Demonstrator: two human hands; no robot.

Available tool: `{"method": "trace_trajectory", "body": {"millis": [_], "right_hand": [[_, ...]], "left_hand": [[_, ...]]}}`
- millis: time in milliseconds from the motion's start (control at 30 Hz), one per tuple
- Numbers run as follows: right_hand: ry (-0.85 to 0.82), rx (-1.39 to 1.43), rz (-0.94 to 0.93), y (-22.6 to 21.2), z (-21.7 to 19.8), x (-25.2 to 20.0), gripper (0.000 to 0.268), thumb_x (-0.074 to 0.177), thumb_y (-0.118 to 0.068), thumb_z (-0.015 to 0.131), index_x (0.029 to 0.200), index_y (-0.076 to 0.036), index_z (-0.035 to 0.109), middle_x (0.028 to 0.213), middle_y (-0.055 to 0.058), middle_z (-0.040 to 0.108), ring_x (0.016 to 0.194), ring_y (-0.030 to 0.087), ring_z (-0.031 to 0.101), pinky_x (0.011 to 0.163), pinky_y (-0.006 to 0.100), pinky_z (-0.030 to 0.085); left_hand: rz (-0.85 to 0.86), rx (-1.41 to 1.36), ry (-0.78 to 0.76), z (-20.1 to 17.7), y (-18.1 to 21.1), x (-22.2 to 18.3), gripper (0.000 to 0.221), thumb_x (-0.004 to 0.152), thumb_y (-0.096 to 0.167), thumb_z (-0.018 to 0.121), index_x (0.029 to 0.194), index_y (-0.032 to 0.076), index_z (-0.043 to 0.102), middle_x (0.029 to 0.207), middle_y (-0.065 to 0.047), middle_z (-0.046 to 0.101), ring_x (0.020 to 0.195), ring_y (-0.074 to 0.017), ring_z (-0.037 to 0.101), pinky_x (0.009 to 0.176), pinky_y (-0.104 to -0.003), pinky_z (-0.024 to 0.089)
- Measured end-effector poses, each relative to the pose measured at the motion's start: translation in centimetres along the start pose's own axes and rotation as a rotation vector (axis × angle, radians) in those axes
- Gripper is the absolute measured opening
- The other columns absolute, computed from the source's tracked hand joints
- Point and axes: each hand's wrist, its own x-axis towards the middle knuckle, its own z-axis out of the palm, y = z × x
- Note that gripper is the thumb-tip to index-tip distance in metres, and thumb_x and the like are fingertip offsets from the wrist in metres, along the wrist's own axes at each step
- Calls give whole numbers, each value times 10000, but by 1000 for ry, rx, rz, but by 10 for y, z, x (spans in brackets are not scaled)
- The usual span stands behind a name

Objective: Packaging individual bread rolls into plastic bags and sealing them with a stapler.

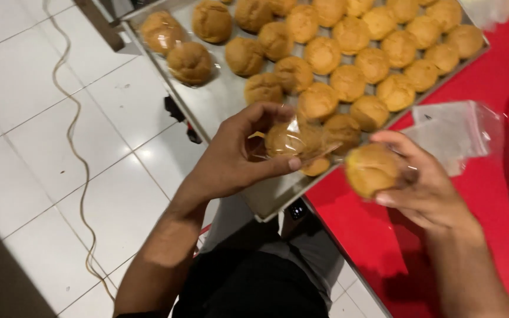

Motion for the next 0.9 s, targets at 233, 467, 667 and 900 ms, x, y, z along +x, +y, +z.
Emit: {"method": "trace_trajectory", "body": {"millis": [233,467,667,900], "right_hand": [[-283,-208,-2,-5,3,14,781,712,-78,853,1415,-74,514,1274,151,655,1165,286,680,988,376,600],[-334,-75,93,-2,-8,13,831,751,-146,832,1476,28,464,1265,172,654,1138,274,680,964,367,582],[-323,83,85,0,-22,13,727,813,-70,773,1460,68,472,1365,222,578,1241,319,625,1042,365,548],[-373,144,61,-3,-22,16,656,910,1,725,1497,70,440,1077,91,664,900,87,686,756,150,592]], "left_hand": [[58,245,-96,20,-5,5,622,769,233,864,1294,97,558,1307,-77,674,1121,-218,722,815,-266,644],[37,229,-162,20,-2,7,619,779,148,853,1314,75,549,1338,-79,646,1172,-186,672,957,-276,605],[119,385,-142,15,3,8,617,767,133,883,1300,69,578,1306,-62,658,1186,-176,659,1023,-306,558],[0,387,-125,18,3,10,641,744,164,884,1303,99,576,1288,-42,682,1071,-154,700,777,-252,619]]}}
